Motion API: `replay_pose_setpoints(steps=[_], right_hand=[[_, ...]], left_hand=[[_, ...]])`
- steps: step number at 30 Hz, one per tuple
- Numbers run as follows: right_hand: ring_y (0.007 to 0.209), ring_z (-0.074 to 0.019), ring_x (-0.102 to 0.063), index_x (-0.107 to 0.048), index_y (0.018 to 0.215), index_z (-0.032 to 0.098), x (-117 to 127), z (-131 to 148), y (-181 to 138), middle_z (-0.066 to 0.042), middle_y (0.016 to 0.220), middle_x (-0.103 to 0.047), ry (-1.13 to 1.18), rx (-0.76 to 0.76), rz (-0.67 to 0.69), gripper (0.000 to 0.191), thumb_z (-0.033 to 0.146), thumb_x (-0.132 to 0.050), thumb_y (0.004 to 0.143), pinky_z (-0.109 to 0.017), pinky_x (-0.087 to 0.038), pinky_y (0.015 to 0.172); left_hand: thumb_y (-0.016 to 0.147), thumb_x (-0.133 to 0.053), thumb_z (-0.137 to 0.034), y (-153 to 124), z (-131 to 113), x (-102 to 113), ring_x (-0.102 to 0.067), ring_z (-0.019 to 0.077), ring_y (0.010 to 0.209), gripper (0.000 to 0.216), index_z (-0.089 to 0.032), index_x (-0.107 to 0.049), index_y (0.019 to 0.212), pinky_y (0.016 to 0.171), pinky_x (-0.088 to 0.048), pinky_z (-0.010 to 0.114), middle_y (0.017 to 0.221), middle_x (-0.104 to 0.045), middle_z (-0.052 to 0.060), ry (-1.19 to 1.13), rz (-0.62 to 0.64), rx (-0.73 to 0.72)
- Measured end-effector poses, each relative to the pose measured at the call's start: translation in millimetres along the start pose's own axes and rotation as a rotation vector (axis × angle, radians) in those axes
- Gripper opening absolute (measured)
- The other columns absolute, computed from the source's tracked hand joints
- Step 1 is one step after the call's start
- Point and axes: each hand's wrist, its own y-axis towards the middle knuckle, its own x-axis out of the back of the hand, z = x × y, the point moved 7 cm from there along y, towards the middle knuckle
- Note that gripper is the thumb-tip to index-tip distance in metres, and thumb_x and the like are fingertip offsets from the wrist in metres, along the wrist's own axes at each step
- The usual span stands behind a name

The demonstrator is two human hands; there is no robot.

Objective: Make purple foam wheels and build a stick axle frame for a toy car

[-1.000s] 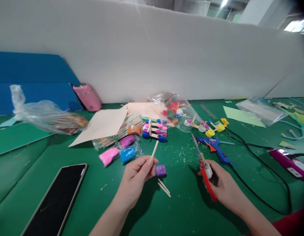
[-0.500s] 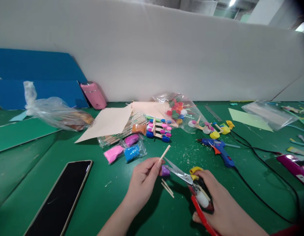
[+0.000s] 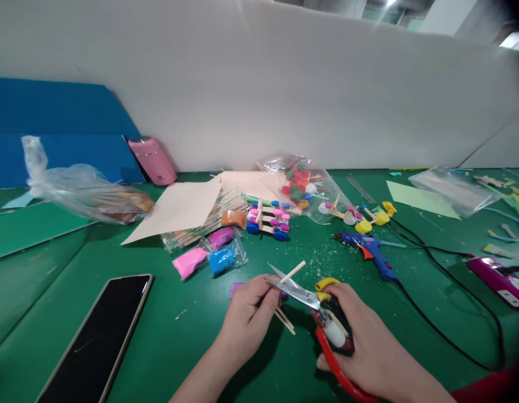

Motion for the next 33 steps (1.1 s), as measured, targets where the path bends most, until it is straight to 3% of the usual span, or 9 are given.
replay_pose_setpoints(steps=[5,15,22,27,33], right_hand=[[0.07,-0.0178,-0.054,-0.04,0.102,0.025,-2.6,-1.0,1.5,0.0,0.087,-0.053,-0.001,-0.007,0.017,0.057,0.024,-0.071,0.054,-0.027,-0.044,0.061],[0.072,-0.0183,-0.054,-0.041,0.103,0.024,-3.7,-5.1,1.3,-0.001,0.089,-0.054,-0.006,0.001,0.024,0.054,0.032,-0.07,0.058,-0.029,-0.044,0.063],[0.072,-0.0179,-0.052,-0.042,0.098,0.022,-4.2,-3.1,3.3,-0.002,0.087,-0.054,-0.049,0.025,0.046,0.035,0.024,-0.058,0.067,-0.029,-0.042,0.063],[0.064,-0.0171,-0.051,-0.042,0.084,0.022,-6.3,-3.4,4.7,-0.001,0.077,-0.056,-0.12,0.048,0.047,0.02,0.017,-0.051,0.067,-0.027,-0.038,0.056],[0.061,-0.0179,-0.051,-0.042,0.081,0.023,-6.5,-3.8,8.3,0.0,0.071,-0.055,-0.158,0.039,0.004,0.013,0.021,-0.05,0.071,-0.025,-0.035,0.051]], left_hand=[[0.08,-0.041,-0.014,0.0,-1.5,0.4,-0.05,0.0116,0.057,0.023,-0.016,-0.055,0.062,0.053,-0.039,0.02,0.064,-0.055,0.001,0.01,-0.002,-0.002],[0.081,-0.041,-0.015,-0.2,-0.4,-1.3,-0.051,0.0133,0.06,0.022,-0.016,-0.056,0.066,0.055,-0.039,0.022,0.065,-0.055,0.002,0.035,0.044,-0.027],[0.081,-0.04,-0.013,-0.1,-2.3,-3.0,-0.051,0.0131,0.059,0.023,-0.017,-0.054,0.064,0.055,-0.039,0.021,0.064,-0.056,0.002,0.096,0.061,-0.09],[0.081,-0.04,-0.013,-0.8,-4.6,-2.6,-0.052,0.0136,0.061,0.024,-0.017,-0.057,0.065,0.057,-0.039,0.022,0.068,-0.059,0.003,0.108,0.066,-0.114],[0.078,-0.046,-0.016,0.9,0.4,4.0,-0.053,0.0145,0.06,0.018,-0.016,-0.061,0.067,0.056,-0.041,0.023,0.066,-0.059,0.004,0.019,-0.06,-0.011]])
